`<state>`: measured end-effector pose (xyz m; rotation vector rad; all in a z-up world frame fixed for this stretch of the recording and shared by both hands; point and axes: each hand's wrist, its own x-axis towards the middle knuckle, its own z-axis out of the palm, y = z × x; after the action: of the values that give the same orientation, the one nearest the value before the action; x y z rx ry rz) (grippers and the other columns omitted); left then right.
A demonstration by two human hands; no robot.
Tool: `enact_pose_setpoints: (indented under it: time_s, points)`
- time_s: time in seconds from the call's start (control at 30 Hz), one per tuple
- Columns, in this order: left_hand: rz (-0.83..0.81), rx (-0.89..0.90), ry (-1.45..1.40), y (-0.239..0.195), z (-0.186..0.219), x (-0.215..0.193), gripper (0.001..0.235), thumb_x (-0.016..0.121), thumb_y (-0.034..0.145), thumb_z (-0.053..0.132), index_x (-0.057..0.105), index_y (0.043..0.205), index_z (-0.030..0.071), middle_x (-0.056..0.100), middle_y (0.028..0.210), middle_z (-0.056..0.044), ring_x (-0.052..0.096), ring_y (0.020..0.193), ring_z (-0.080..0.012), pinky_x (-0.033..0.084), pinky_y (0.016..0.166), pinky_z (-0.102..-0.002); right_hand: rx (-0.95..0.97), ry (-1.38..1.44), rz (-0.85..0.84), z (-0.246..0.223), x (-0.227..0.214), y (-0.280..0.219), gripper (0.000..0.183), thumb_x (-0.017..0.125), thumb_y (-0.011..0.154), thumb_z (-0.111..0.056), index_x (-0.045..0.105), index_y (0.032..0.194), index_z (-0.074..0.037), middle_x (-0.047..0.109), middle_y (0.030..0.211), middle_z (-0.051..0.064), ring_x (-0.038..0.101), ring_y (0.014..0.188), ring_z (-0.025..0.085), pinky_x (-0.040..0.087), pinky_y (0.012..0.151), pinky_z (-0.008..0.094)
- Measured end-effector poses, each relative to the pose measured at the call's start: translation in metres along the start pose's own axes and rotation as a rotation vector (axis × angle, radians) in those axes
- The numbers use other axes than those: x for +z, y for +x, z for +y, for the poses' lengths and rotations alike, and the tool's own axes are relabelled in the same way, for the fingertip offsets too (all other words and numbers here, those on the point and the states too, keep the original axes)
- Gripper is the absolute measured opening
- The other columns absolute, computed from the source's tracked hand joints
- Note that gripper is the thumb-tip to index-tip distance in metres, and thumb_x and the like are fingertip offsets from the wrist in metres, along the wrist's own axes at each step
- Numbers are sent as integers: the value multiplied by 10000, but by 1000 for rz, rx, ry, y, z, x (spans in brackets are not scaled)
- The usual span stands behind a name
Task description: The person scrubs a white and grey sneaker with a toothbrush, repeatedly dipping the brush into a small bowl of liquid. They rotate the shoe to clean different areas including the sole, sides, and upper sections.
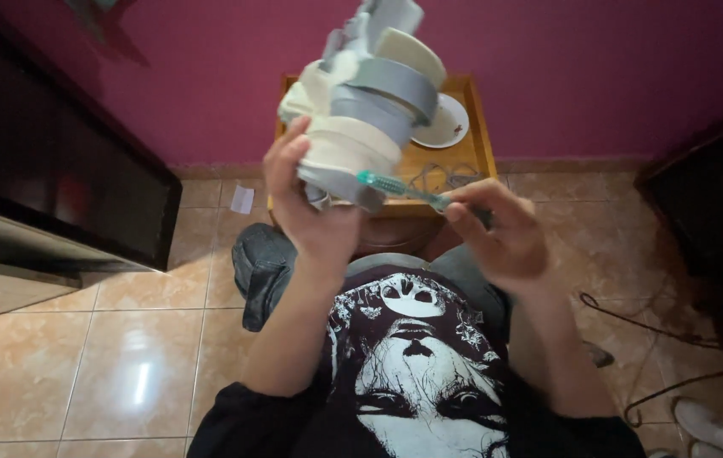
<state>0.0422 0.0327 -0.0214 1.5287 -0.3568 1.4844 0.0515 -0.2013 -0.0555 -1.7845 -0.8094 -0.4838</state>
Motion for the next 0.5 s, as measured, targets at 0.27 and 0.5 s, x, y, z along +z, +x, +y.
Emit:
enact_pose_setpoints:
  time_s: [0.27, 0.5]
  points:
    - [-53, -363, -257, -3, 4, -8, 1071, 1076, 566, 193, 431, 1415, 88, 595, 1309, -128, 606, 1205, -215, 479, 1096, -458, -51, 18, 82, 7, 2, 8, 89, 726, 986, -81, 757, 1000, 1, 586, 556, 57, 492, 447, 102, 405, 461, 269]
    - [-13, -634, -417, -24, -18, -13, 1085, 996, 721, 381, 363, 1532, 37, 455, 1461, -157, 446, 1299, -235, 383, 1161, -519, 177, -260, -41, -38, -43, 20, 80, 719, 994, -46, 729, 1050, 11, 648, 645, 182, 587, 515, 218, 425, 482, 340]
